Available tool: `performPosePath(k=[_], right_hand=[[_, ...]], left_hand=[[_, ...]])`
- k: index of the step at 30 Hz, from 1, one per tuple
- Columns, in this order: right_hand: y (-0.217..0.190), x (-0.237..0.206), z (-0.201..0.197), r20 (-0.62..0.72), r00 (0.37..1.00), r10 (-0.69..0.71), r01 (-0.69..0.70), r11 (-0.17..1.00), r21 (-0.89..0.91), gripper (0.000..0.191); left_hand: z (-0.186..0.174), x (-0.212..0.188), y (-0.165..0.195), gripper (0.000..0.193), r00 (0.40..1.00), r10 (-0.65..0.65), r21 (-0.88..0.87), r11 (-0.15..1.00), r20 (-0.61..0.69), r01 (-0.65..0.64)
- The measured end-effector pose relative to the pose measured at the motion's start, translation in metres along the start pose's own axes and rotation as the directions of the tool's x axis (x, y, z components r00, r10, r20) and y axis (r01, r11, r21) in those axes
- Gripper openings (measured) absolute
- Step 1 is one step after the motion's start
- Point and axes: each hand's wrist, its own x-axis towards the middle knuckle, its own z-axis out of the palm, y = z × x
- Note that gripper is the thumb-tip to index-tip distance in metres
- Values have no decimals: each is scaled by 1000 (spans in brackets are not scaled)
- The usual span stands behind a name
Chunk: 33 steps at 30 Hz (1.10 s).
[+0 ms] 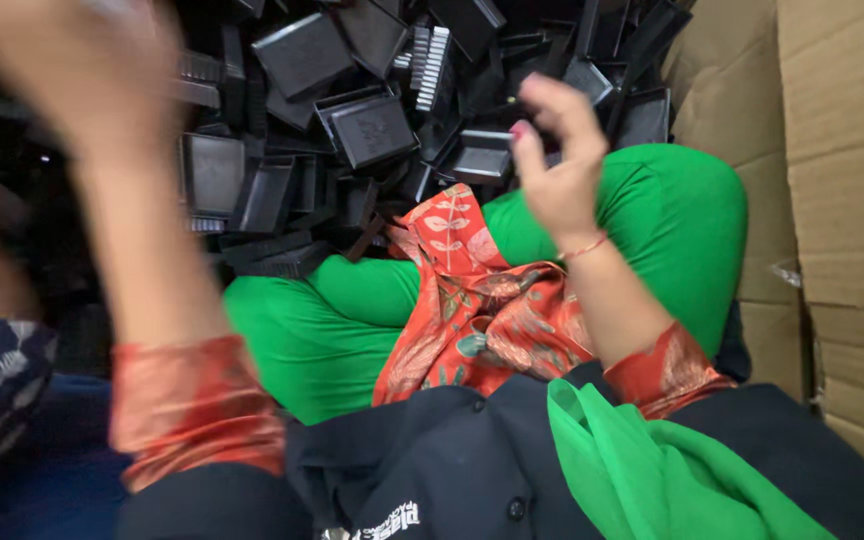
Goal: The person sits cross-legged on the floor and repeatedly picks up small black plastic trays from a large pile. They open and close the trays, turn them over to inspect both sides, and place them back into the pile. The task continues with the same repetitive inspection cycle.
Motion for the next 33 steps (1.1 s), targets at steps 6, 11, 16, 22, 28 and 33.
performPosePath(k=[6, 11, 16, 22, 28, 33], right_hand=[[42, 19, -32, -129, 934, 334, -306, 931, 198, 39], [49, 10, -30, 19, 945, 327, -327, 945, -29, 40], [54, 9, -25, 71, 925, 374, -380, 893, 240, 40], [71, -2, -9, 218, 894, 391, -299, 884, -359, 24], [83, -6, 15, 346, 911, 225, 50, 772, -634, 52], [85, -4, 32, 415, 776, 475, -33, 687, -725, 52]], left_hand=[[88, -159, 176, 33, 962, 262, -750, 651, 75, -119], [49, -216, 261, 48, 912, 342, -757, 650, 227, -56], [46, -211, 255, 46, 863, 335, -696, 717, 378, 26], [60, -199, 278, 67, 879, 225, -646, 755, 420, 116], [42, -179, 269, 74, 787, 252, -613, 766, 564, 194], [30, -193, 217, 88, 679, 255, -637, 660, 688, 397]])
